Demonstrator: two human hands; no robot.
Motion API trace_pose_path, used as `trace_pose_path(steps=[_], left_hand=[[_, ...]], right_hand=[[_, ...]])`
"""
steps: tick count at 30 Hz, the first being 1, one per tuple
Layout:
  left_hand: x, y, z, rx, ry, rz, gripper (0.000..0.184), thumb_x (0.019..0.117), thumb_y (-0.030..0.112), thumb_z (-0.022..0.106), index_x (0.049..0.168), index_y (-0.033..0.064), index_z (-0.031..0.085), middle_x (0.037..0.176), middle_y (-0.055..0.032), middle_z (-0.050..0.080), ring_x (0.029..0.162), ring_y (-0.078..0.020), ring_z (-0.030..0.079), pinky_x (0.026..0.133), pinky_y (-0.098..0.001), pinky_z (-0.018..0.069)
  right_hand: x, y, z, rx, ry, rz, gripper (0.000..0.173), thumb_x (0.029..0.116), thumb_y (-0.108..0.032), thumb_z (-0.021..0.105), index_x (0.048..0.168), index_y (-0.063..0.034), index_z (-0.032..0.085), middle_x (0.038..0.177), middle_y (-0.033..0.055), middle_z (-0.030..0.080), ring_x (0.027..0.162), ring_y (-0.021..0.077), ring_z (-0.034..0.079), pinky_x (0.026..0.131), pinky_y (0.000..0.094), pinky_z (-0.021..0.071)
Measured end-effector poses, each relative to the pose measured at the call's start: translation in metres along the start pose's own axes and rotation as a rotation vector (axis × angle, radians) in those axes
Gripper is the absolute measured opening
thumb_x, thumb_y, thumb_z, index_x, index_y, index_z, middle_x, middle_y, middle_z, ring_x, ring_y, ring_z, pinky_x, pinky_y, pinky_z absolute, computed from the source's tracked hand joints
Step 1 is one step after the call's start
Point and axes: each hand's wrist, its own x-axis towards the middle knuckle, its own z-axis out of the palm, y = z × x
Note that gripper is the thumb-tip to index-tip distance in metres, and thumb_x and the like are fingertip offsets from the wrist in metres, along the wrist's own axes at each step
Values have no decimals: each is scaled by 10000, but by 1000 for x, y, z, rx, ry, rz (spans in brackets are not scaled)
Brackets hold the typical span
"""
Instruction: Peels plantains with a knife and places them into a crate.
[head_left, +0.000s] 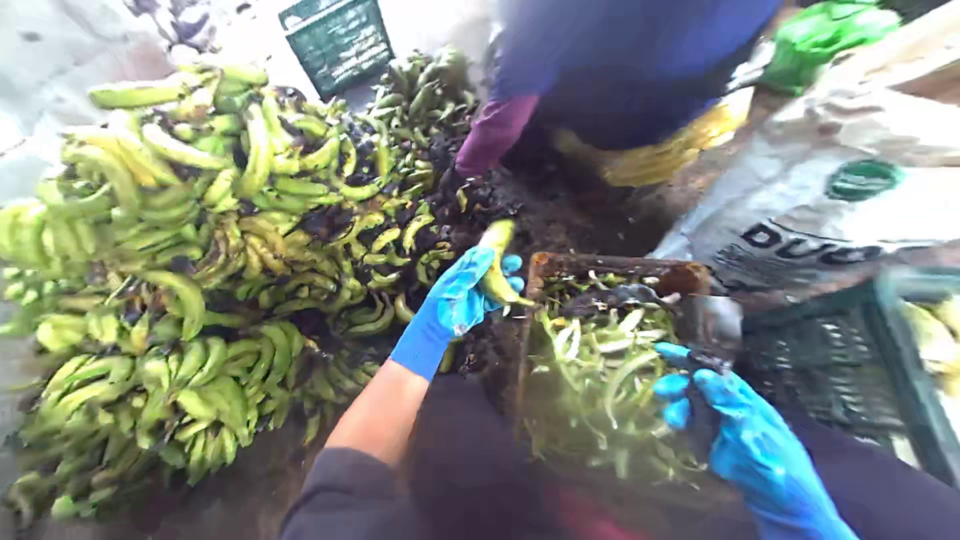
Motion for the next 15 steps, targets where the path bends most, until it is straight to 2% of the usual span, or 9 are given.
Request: trace_pose_path(steps=[1, 3, 5, 7, 9, 11, 12, 14, 15], left_hand=[[-1, 9, 27, 34, 54, 20, 502, 1008, 277, 557, 1469, 158, 398, 1252, -96, 652, 1024, -225, 682, 877, -386, 587], [-11, 19, 81, 162, 201, 59, 541, 989, 91, 568, 1488, 119, 362, 1259, -87, 638, 1046, -208, 675, 877, -369, 589], [-14, -4, 91, 247, 221, 167, 642, 911, 65, 660, 1488, 90, 381, 1278, -110, 637, 1068, -212, 684, 851, -378, 604], [-15, -30, 98, 264, 214, 294, 629, 883, 16, 658, 1460, 27, 408, 1262, -150, 653, 1084, -241, 685, 864, -401, 602], [-24, -53, 113, 298, 204, 376, 616, 889, -50, 626, 1467, 30, 430, 1290, -103, 657, 1115, -194, 671, 914, -340, 586], [-34, -74, 119, 299, 162, 416, 614, 873, -34, 665, 1444, 31, 449, 1314, -75, 650, 1148, -177, 661, 938, -320, 581], [-38, -82, 120, 278, 132, 417, 627, 859, 11, 720, 1432, 46, 469, 1321, -59, 648, 1162, -168, 653, 950, -315, 574], [-45, -90, 119, 271, 83, 414, 642, 836, 59, 760, 1423, 79, 502, 1346, -38, 640, 1189, -161, 639, 973, -318, 559], [-48, -89, 117, 268, 67, 411, 631, 841, 24, 738, 1423, 75, 501, 1339, -51, 640, 1169, -170, 648, 959, -326, 569]], right_hand=[[-5, 5, 7, -31, 78, -19, 398, 1087, -268, 373, 1391, -64, 529, 921, -2, 744, 672, 104, 702, 596, 262, 615], [-16, 22, 17, -123, 178, 7, 389, 1080, -212, 353, 1391, -33, 502, 945, 8, 740, 693, 118, 707, 634, 297, 625], [-26, 47, 23, -187, 197, 163, 400, 1085, -230, 384, 1407, -21, 498, 939, 42, 735, 672, 132, 690, 623, 316, 609], [-27, 58, 34, -207, 160, 298, 434, 1097, -319, 409, 1423, -41, 482, 908, 58, 741, 622, 141, 674, 579, 322, 589], [-34, 38, 50, -209, 94, 71, 523, 1079, -421, 424, 1393, -8, 490, 890, 24, 746, 596, 107, 667, 529, 296, 581], [-38, -1, 64, -136, 31, -399, 576, 1061, -524, 443, 1328, -18, 518, 938, -17, 745, 631, 52, 665, 506, 234, 574], [-38, -21, 67, -105, -11, -577, 563, 1060, -533, 440, 1353, -61, 530, 1006, -15, 749, 695, 46, 687, 550, 219, 590], [-36, -37, 59, -203, -56, -668, 507, 1071, -479, 452, 1364, -79, 558, 1060, 10, 737, 772, 51, 701, 637, 224, 603], [-36, -26, 50, -316, -74, -531, 477, 1072, -441, 460, 1343, -65, 578, 1017, 13, 732, 744, 60, 689, 621, 248, 596]])
